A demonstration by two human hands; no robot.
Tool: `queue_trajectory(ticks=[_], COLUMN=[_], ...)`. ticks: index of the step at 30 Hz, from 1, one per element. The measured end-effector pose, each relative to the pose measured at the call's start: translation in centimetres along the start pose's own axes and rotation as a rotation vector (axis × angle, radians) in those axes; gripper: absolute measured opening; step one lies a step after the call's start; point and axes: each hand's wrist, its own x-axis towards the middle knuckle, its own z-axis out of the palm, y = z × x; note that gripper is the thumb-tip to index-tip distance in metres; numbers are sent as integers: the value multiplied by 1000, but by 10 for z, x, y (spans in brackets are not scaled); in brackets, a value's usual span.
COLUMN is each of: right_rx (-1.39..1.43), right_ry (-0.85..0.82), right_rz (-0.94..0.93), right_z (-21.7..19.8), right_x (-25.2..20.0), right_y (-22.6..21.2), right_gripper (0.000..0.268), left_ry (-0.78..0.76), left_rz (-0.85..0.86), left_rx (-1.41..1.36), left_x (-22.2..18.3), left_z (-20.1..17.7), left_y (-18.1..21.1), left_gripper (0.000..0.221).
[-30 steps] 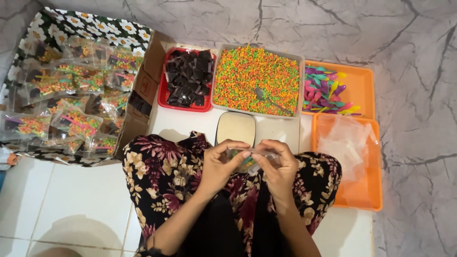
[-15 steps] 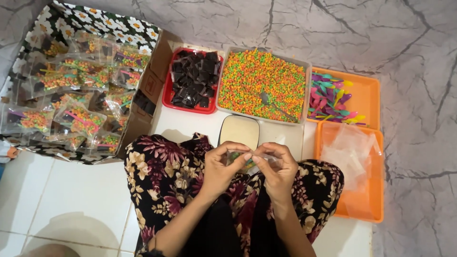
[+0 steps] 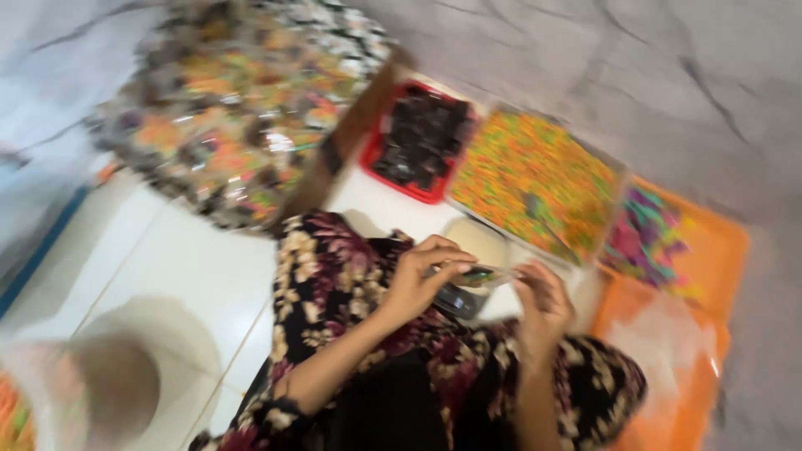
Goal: The person is filling small plastic bags with colorful beads, weighing them on a scale, and placing them into a larger container.
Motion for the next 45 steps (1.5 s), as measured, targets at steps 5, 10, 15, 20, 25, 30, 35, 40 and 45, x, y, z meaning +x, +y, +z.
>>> queue_trajectory(ticks=[5,10,15,20,25,30,35,40,45], right_rx=[-149,-388,-469,-555,-555,-585,-429,-387,-254], right_ry=[-182,-248,-284,-193,-166,-136,-153,-71,118], right_rz=[227,496,633,655,650,682,577,559,346], right_z=[-45,-43,-47,-40,-47,-44,-69,-54,-61], right_x=[12,13,21,16,14,15,10,12,16], right_y=[88,110,148,130,138,126,160,159,157], right_gripper=[43,39,41,35,32,34,35,34,28], left_ry=[194,554,1022,1129,1259,1097,776,417,421], left_rz=[-125,-129,-152,-159,-116,-15,-174,-167,-211], left_rx=[74,208,-160,11,361,536,167,-27,13], left_x=[14,5,-7,27,62,69,50,17,-1], left_z=[-80,-188,-305,-389,-428,-345,-206,-97,-83], left_y=[-15,-32,-67,-80,-119,-95,-77,-130,-216], left_gripper=[17,19,25,34,93,9,8,20,20])
